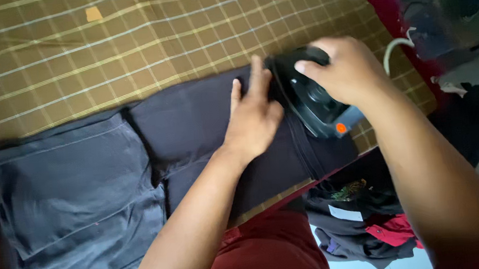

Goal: The person irons a dark t-shirt on a checkered tablecloth, smoothing the fabric and using a steam iron to remove wrinkles. They flip the shirt to iron the printed side and fold it neatly at the end.

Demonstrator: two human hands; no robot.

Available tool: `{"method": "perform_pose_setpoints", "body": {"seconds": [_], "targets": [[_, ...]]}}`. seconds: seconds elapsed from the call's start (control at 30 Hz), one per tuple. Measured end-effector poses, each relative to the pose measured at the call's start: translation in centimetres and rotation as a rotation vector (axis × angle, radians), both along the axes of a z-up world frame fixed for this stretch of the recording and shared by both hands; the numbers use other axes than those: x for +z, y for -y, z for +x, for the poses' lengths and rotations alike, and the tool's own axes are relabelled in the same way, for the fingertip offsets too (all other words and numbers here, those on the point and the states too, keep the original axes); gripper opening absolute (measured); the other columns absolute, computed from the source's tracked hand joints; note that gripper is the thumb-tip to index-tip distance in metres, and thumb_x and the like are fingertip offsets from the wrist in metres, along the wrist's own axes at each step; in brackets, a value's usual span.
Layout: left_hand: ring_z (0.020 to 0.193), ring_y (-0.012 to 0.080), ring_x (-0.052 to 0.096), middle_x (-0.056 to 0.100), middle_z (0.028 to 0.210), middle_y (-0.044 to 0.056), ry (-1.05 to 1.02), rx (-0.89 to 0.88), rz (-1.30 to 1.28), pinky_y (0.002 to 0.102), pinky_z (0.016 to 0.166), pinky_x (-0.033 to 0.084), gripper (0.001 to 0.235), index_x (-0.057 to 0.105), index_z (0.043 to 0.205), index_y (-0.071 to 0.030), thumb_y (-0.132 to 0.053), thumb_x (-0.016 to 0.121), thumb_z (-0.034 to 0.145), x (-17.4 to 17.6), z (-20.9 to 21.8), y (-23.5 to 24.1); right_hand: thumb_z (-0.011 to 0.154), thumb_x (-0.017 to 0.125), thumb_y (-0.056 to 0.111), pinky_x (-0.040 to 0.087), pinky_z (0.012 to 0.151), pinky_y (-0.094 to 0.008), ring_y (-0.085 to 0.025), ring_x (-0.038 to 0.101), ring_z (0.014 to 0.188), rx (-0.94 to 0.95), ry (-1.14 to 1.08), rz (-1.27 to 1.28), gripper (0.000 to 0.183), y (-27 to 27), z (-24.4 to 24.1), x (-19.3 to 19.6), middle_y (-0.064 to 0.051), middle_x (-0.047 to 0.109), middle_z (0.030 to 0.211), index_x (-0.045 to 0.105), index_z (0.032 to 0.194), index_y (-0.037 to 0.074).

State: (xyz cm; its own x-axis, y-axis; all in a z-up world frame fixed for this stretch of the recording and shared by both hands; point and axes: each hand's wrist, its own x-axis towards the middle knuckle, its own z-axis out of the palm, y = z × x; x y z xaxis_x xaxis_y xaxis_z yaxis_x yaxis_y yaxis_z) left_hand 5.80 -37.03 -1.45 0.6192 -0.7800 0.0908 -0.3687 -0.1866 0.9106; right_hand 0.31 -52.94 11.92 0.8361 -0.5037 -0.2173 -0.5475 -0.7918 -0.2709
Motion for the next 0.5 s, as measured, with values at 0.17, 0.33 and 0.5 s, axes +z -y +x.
{"method": "perform_pose_setpoints", "body": {"seconds": [0.17, 0.33, 0.5], "targets": [[0.153, 0.0285, 0.046, 0.053, 0.158, 0.019, -0.162, 0.261, -0.421, 0.036, 0.128, 0.032, 0.072, 0.026, 0.161, -0.013, -0.004, 0.043, 0.091, 1.8, 0.2, -0.2, 0.095, 0.068, 0.044, 0.049, 0.073, -0.055, -0.041, 0.068, 0.094, 0.013, -0.033, -0.142, 0.029, 0.0, 2.5, -1.6, -0.013, 0.075, 0.100, 0.073, 0.101, 0.016], [0.156, 0.0312, 0.040, 0.043, 0.165, 0.019, -0.109, 0.102, -0.422, 0.040, 0.131, 0.029, 0.057, 0.038, 0.157, -0.007, -0.013, 0.043, 0.100, 3.6, -0.5, 3.1, 0.101, 0.064, 0.042, 0.050, 0.077, -0.059, -0.045, 0.065, 0.103, -0.086, -0.145, -0.119, 0.034, -0.8, 0.3, 0.1, -0.018, 0.071, 0.112, 0.068, 0.115, 0.012], [0.155, 0.0366, 0.037, 0.044, 0.164, 0.017, 0.199, -0.053, 0.131, 0.050, 0.130, 0.020, 0.062, 0.036, 0.163, -0.015, -0.037, 0.044, 0.105, -0.2, -1.6, 7.4, 0.099, 0.062, 0.045, 0.056, 0.082, -0.063, -0.049, 0.069, 0.107, -0.113, -0.105, -0.243, 0.050, -0.4, -7.3, -1.7, -0.024, 0.073, 0.111, 0.069, 0.128, 0.005]]}}
